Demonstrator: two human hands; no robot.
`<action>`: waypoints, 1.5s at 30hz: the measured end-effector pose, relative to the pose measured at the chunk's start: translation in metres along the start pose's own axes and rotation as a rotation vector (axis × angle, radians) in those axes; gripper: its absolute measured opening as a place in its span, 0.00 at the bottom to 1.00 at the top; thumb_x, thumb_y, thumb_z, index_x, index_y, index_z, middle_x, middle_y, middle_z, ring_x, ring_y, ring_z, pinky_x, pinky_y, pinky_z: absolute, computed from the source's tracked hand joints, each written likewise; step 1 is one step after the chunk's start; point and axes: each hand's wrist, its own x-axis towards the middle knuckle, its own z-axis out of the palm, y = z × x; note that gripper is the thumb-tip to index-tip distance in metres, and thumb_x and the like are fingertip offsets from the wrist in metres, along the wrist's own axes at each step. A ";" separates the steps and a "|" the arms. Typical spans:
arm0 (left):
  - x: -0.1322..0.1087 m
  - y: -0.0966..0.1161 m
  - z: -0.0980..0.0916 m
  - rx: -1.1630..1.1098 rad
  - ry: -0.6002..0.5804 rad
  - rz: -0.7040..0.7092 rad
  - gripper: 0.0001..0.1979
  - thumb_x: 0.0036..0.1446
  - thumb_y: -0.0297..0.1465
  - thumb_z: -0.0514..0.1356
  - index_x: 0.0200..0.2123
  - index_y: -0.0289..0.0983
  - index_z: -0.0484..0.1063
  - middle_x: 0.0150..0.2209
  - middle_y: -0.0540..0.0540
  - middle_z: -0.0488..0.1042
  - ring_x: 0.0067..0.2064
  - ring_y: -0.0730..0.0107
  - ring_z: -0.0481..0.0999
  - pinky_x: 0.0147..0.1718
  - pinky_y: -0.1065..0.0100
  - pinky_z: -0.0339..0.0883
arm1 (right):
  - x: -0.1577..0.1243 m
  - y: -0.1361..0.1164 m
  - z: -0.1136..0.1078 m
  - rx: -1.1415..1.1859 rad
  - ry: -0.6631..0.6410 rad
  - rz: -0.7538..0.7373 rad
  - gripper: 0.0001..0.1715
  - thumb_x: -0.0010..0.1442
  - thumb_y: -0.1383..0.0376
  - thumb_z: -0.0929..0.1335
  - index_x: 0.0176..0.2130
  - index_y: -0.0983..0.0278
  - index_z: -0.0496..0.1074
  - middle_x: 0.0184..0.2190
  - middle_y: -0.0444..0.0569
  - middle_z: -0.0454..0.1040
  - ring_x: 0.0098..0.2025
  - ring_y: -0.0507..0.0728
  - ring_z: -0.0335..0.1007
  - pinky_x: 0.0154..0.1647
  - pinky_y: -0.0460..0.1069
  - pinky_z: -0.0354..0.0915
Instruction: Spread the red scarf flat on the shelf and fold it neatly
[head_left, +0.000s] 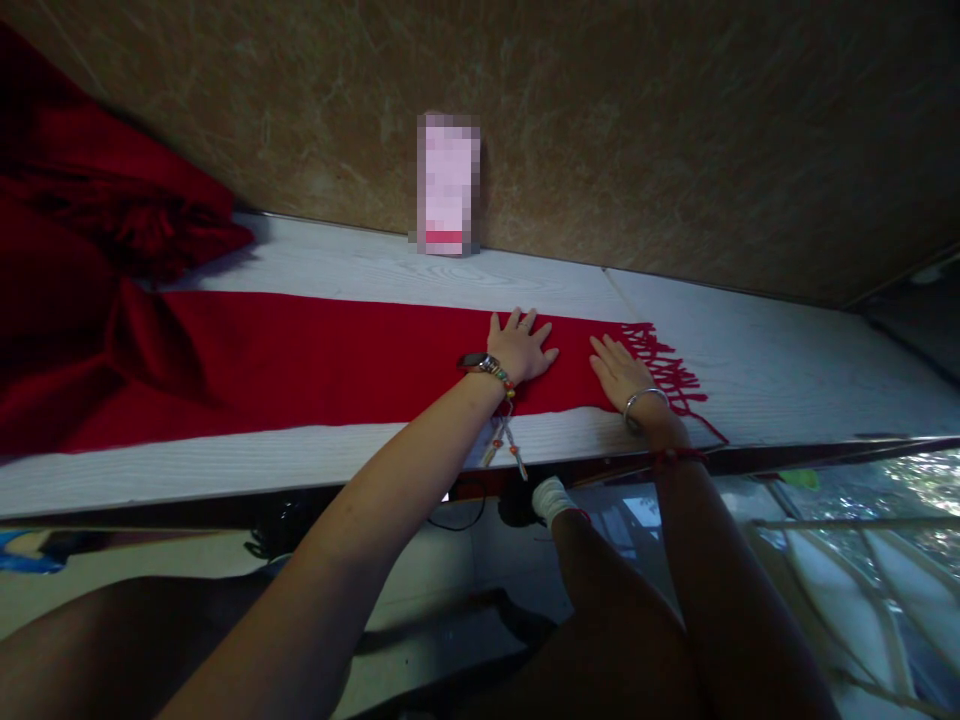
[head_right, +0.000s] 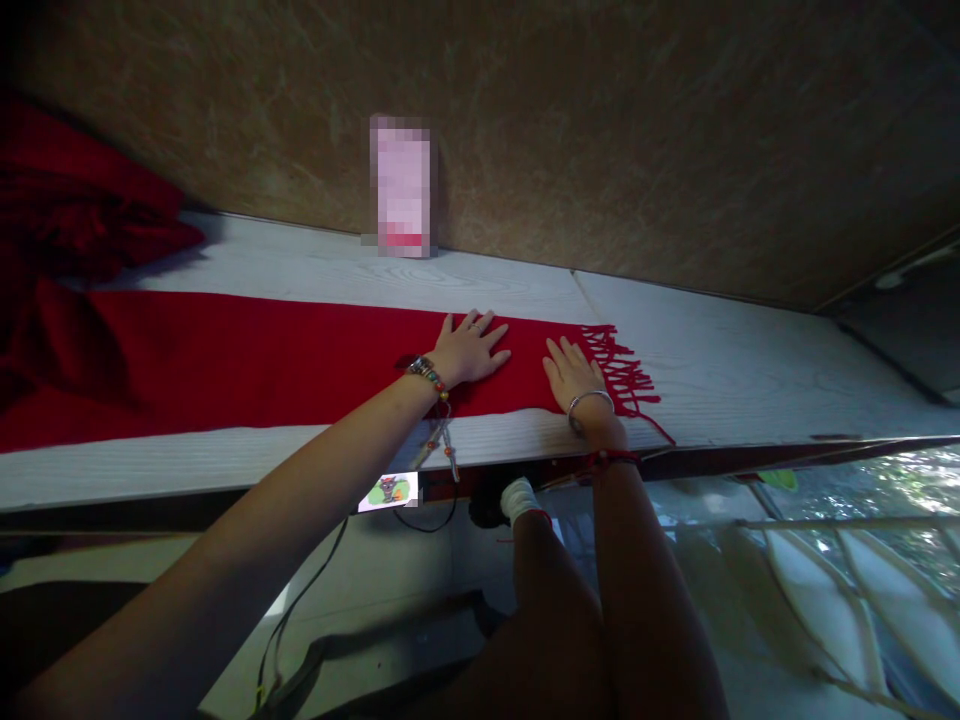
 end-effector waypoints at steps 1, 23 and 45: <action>0.000 -0.004 -0.001 -0.008 0.011 -0.042 0.29 0.62 0.43 0.38 0.65 0.43 0.46 0.68 0.48 0.40 0.67 0.58 0.38 0.62 0.48 0.35 | 0.000 0.001 0.000 -0.005 -0.007 0.004 0.29 0.64 0.56 0.52 0.60 0.56 0.59 0.62 0.50 0.58 0.63 0.62 0.53 0.58 0.65 0.55; -0.002 -0.010 0.000 -0.076 0.102 -0.371 0.30 0.62 0.41 0.39 0.65 0.39 0.45 0.67 0.45 0.40 0.67 0.53 0.37 0.60 0.41 0.36 | 0.022 -0.042 -0.019 0.038 -0.103 -0.080 0.32 0.62 0.53 0.54 0.62 0.58 0.56 0.65 0.52 0.52 0.66 0.66 0.43 0.59 0.71 0.47; 0.000 -0.012 0.000 -0.087 0.065 -0.347 0.30 0.62 0.42 0.39 0.66 0.41 0.44 0.68 0.46 0.38 0.67 0.51 0.34 0.60 0.41 0.33 | 0.029 -0.016 -0.011 -0.052 0.034 0.069 0.31 0.63 0.57 0.52 0.63 0.62 0.55 0.65 0.56 0.50 0.65 0.69 0.44 0.58 0.69 0.52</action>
